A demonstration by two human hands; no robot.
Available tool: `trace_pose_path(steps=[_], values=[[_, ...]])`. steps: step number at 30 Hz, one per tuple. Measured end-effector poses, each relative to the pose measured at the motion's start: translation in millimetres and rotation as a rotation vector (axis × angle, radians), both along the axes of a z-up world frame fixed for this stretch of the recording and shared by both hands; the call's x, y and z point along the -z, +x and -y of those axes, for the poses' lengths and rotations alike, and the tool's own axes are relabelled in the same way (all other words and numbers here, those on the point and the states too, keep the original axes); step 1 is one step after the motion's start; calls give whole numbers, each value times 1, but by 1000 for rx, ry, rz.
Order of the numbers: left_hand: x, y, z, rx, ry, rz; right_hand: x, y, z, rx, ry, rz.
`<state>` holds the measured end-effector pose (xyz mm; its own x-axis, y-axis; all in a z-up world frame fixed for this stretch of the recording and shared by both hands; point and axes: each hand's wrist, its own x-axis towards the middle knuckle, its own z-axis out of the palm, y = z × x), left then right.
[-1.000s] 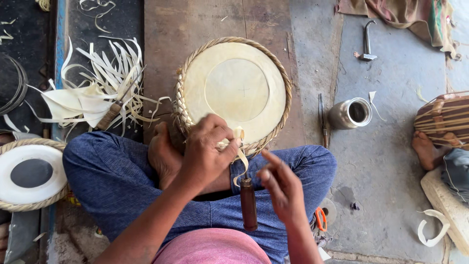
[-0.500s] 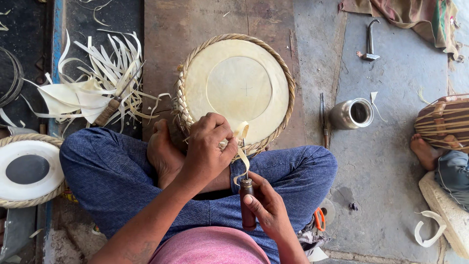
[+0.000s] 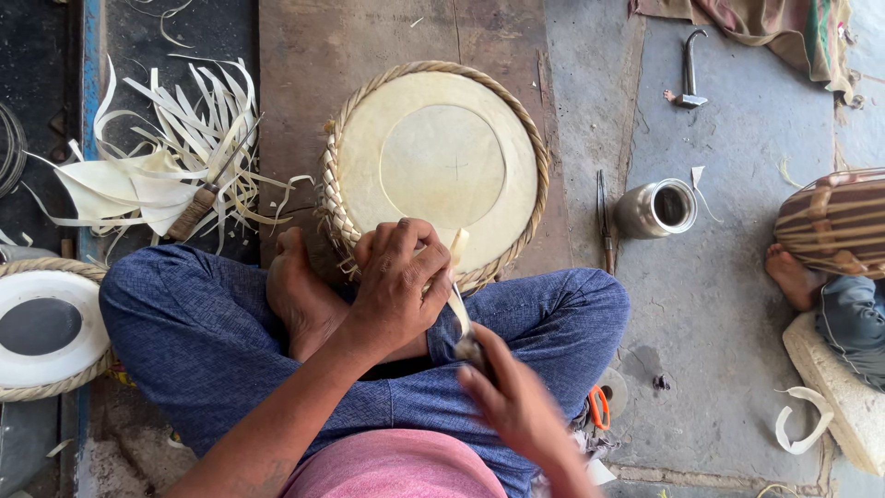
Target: The person sits cross-legged on the floor and weaves a light-colored strip around the rim of a drum using a wooden-handled tool to push the strip through the existing weave. The person repeatedly pulls the strip tight and adjusts the drum's position.
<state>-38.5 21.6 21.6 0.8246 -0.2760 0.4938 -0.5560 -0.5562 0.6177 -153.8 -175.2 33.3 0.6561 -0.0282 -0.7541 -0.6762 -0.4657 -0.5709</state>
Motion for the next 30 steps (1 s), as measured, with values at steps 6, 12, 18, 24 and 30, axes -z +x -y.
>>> trace_pose_path(steps=[6,12,18,24,30], values=[[-2,6,-11,94,9,-46,-46,-41,108,-407,-271,307],[-5,4,-21,163,34,-45,11,-28,47,-713,-208,390],[4,6,-19,150,101,34,-17,36,5,-97,-281,1014],[18,7,-16,117,107,74,-4,83,-13,-426,-282,1400],[15,10,-22,130,82,10,11,34,47,91,793,885]])
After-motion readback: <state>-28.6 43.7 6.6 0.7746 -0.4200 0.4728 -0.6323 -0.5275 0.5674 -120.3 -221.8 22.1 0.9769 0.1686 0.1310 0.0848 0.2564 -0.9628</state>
